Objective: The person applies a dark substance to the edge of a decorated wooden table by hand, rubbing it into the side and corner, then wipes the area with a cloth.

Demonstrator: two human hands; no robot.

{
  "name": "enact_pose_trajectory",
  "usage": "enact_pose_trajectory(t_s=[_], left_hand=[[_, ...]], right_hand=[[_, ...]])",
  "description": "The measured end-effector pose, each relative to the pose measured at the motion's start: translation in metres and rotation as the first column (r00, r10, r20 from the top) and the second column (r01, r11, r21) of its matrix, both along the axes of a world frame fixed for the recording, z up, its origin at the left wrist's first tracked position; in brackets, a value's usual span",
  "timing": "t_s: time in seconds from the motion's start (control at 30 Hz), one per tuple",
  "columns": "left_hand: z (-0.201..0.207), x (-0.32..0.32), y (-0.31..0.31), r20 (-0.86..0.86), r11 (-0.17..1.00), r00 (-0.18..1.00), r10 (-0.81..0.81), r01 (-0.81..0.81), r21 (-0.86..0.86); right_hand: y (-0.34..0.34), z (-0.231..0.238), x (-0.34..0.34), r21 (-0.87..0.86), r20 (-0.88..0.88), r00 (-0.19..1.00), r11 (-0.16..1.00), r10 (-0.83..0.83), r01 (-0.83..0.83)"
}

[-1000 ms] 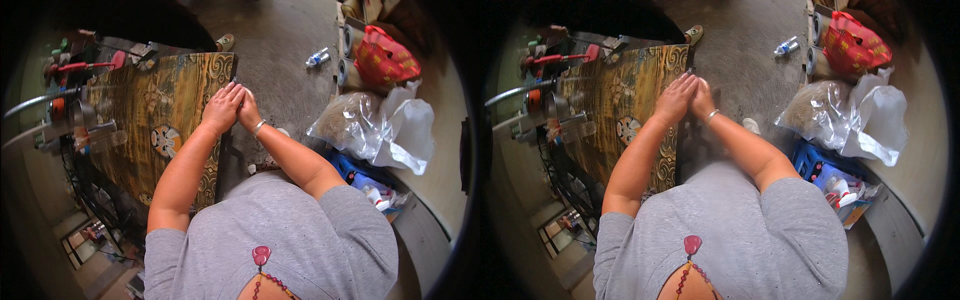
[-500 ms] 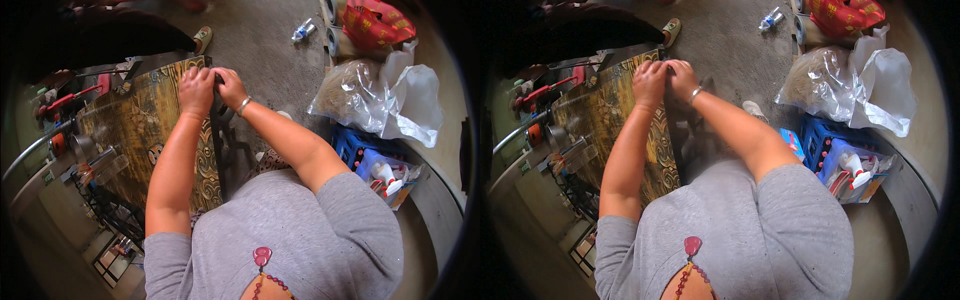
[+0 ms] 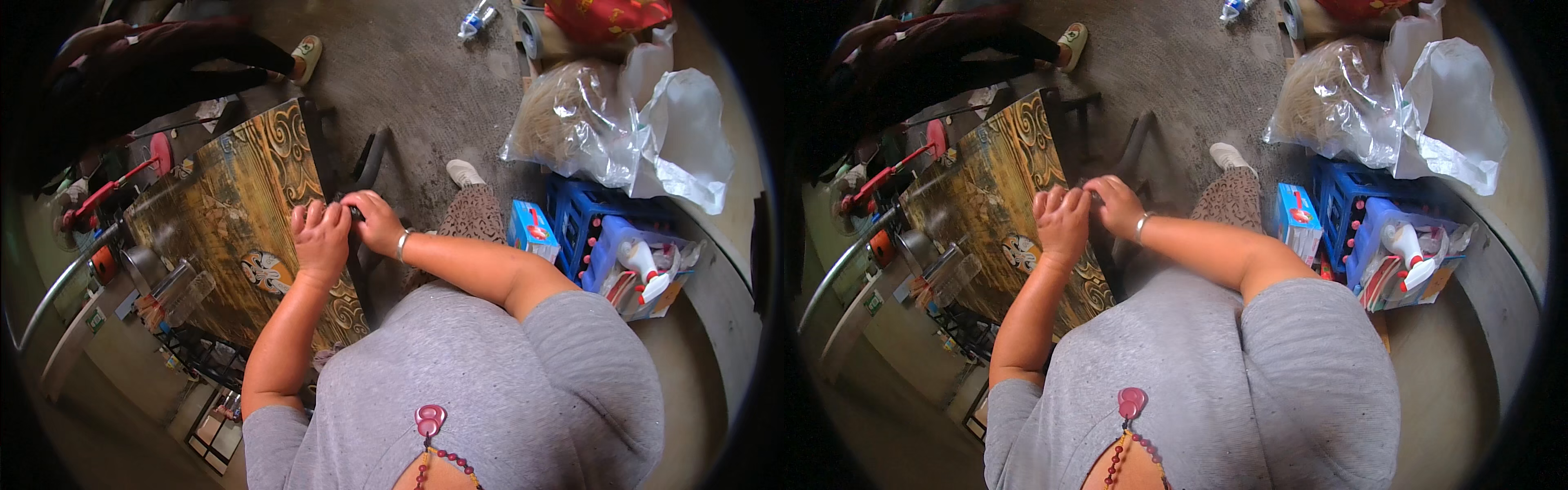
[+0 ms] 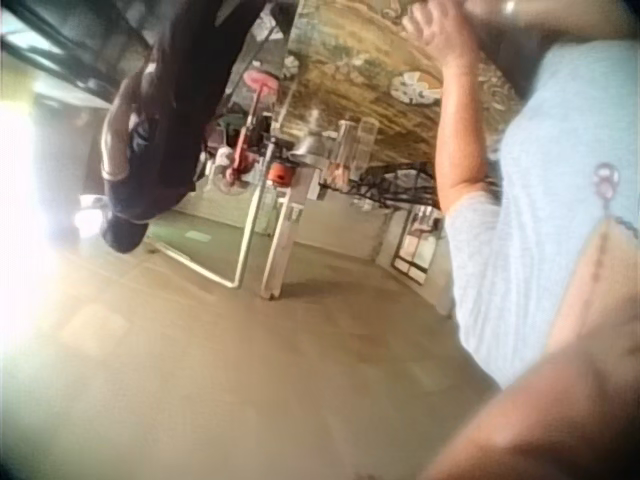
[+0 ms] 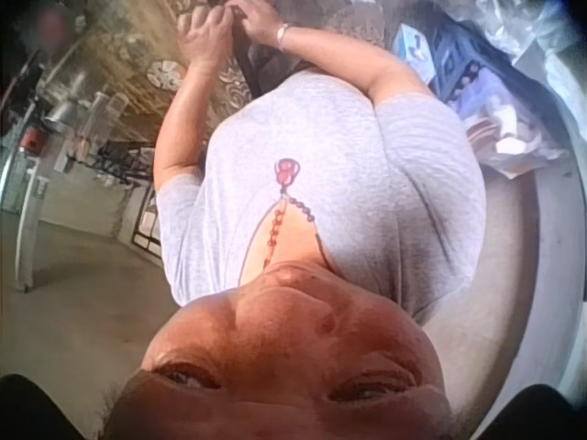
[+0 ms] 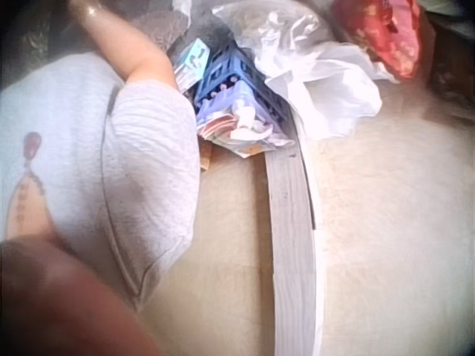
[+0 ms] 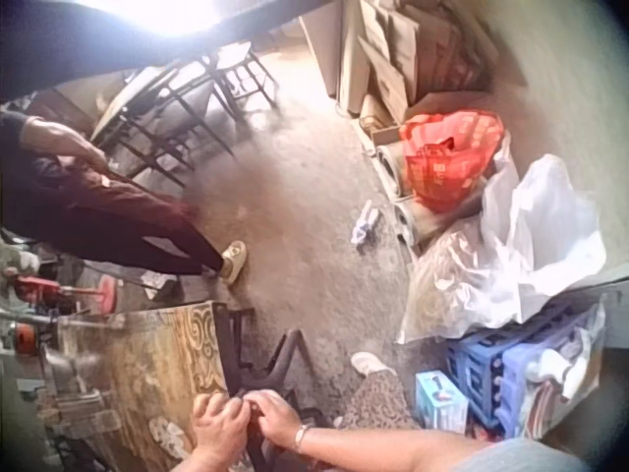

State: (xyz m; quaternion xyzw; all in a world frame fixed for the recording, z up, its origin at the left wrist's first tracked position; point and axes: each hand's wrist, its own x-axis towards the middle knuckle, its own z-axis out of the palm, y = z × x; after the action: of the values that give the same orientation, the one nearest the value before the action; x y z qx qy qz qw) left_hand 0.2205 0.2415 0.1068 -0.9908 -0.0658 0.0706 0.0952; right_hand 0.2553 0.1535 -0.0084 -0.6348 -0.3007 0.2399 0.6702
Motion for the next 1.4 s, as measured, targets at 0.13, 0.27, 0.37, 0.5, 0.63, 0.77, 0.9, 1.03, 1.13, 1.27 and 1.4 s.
enact_pose_trajectory(t_s=[0.13,0.27,0.37,0.5,0.63,0.77,0.9,1.03,1.13,1.27,1.4], left_hand=[[-0.019,0.049,0.033,0.023,0.991,0.999,0.03,-0.033,0.131],[-0.013,0.098,0.062,0.052,0.99,0.999,0.01,-0.017,0.137],[-0.012,0.086,0.054,0.03,0.99,0.999,-0.017,0.013,0.139],[-0.009,0.029,0.02,-0.102,0.998,0.993,-0.066,0.066,-0.005],[-0.012,-0.016,-0.014,-0.183,0.987,0.981,-0.068,0.04,-0.156],[-0.014,0.008,0.003,-0.075,1.0,0.997,-0.029,0.029,-0.002],[0.0,0.078,0.052,0.073,0.977,0.997,0.04,-0.055,0.206],[0.013,0.091,0.069,0.098,0.986,0.995,-0.006,-0.01,0.165],[0.008,0.049,0.057,0.201,0.998,0.98,0.017,-0.029,0.06],[0.004,0.004,0.022,0.13,0.995,0.989,0.07,-0.06,-0.08],[-0.001,0.021,0.043,0.2,0.994,0.973,0.113,-0.111,-0.017]], right_hand=[[0.049,-0.008,0.053,0.067,0.091,0.983,0.985,-0.162,0.156],[0.084,-0.009,0.096,0.044,0.211,0.959,0.982,-0.189,0.184],[0.071,-0.007,0.079,0.038,0.114,0.979,0.986,-0.167,0.164],[0.019,-0.009,0.022,-0.016,0.055,0.998,1.0,0.018,-0.017],[-0.022,-0.01,-0.017,-0.052,-0.088,0.977,0.978,0.196,-0.201],[0.006,-0.014,0.011,0.018,0.121,0.992,0.999,0.04,-0.042],[0.073,0.005,0.086,0.147,0.275,0.939,0.974,-0.208,0.173],[0.08,0.018,0.098,0.113,0.187,0.965,0.98,-0.185,0.166],[0.056,0.024,0.068,0.09,0.181,0.976,0.99,-0.122,0.107],[0.017,0.021,0.029,0.077,0.055,0.998,0.997,-0.001,-0.003],[0.044,0.022,0.055,0.127,0.181,0.98,0.99,-0.081,0.058]])
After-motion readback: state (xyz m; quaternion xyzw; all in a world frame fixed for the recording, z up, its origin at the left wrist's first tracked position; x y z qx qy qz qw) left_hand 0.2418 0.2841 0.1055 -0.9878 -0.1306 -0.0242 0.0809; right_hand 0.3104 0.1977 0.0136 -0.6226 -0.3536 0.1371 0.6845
